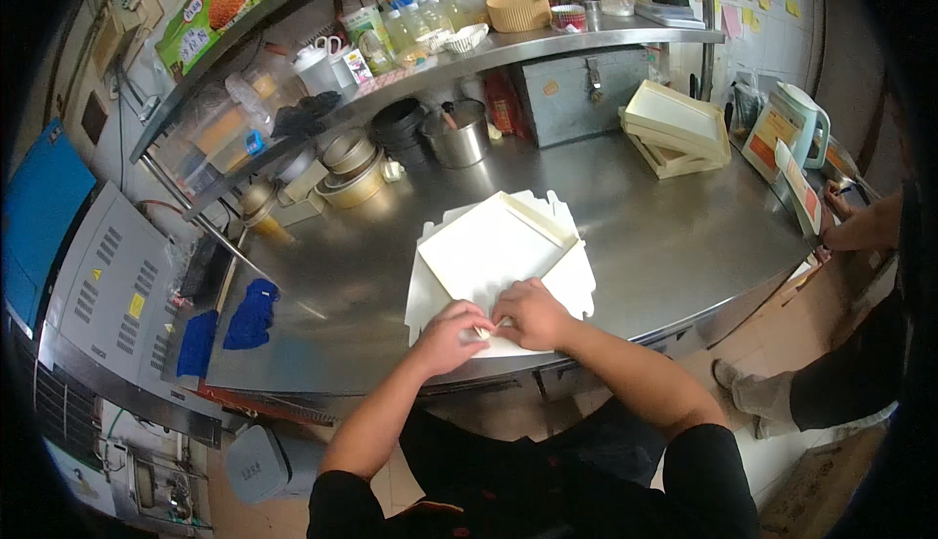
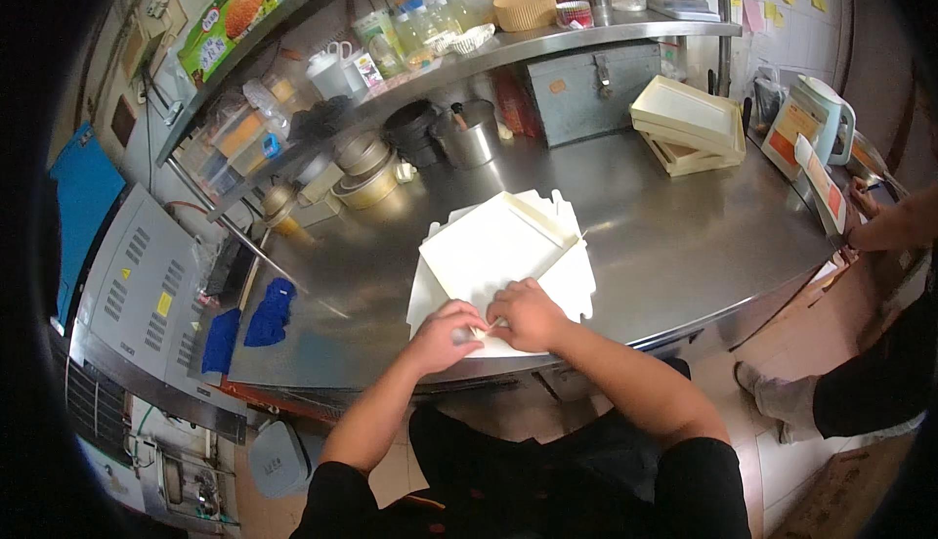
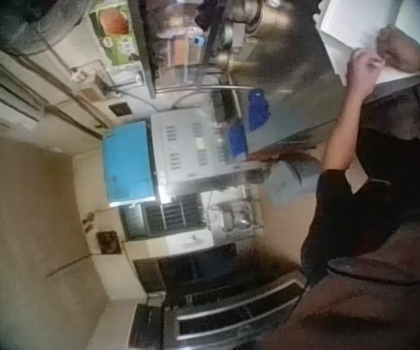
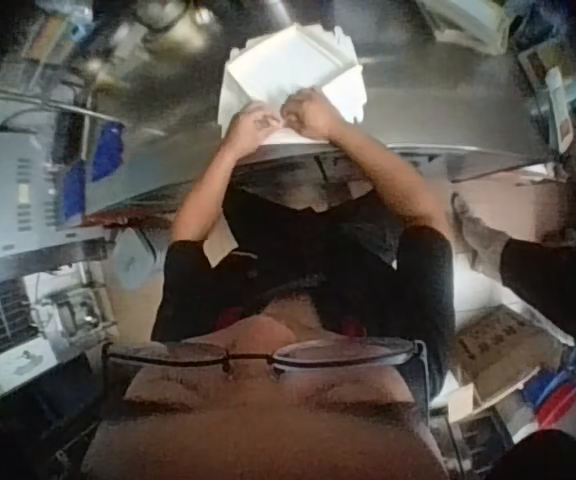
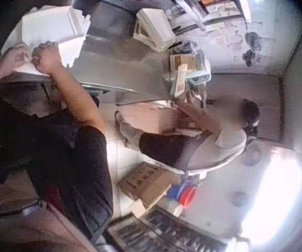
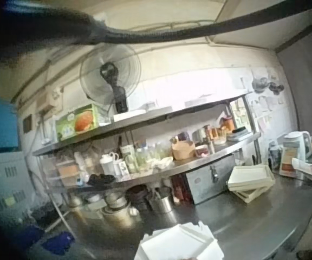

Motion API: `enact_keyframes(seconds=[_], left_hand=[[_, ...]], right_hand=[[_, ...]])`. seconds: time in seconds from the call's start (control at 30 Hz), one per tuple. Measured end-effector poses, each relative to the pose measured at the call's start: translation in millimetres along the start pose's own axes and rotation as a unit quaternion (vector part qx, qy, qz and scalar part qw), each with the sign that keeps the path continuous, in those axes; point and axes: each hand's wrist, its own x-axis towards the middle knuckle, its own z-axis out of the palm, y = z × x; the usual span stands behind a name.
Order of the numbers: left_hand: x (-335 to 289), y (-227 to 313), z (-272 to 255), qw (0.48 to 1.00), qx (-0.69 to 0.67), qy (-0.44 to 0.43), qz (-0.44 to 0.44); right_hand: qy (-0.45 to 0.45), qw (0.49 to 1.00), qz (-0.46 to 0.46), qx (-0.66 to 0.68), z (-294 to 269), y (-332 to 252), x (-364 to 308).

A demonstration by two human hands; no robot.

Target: The person assembles white cardboard boxes by folding the flaps and inserting tabs into slots. They handle each box one at a time on a stainless steel countertop, stacking completed boxes to the side.

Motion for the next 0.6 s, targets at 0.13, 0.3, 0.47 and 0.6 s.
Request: enact_keyframes(seconds=[0.13,0.3,0.47,0.6], left_hand=[[21.6,-8.1,-15.1,0.987,-0.088,-0.104,-0.081],[69.4,-2.3,-38.5,0.958,0.14,-0.248,-0.041],[76.4,-13.0,-34.0,0.931,0.129,-0.332,-0.079],[56.0,-15.3,-32.1,0.943,0.125,-0.299,-0.069]], right_hand=[[-0.018,0.999,0.002,0.035,-7.7,-0.9,0.4],[-0.02,0.999,-0.016,0.04,-2.8,5.2,-0.8],[-0.005,0.997,-0.039,0.06,-4.3,3.2,-4.4],[-0.02,0.999,-0.006,0.032,-6.2,-2.1,-7.0]])
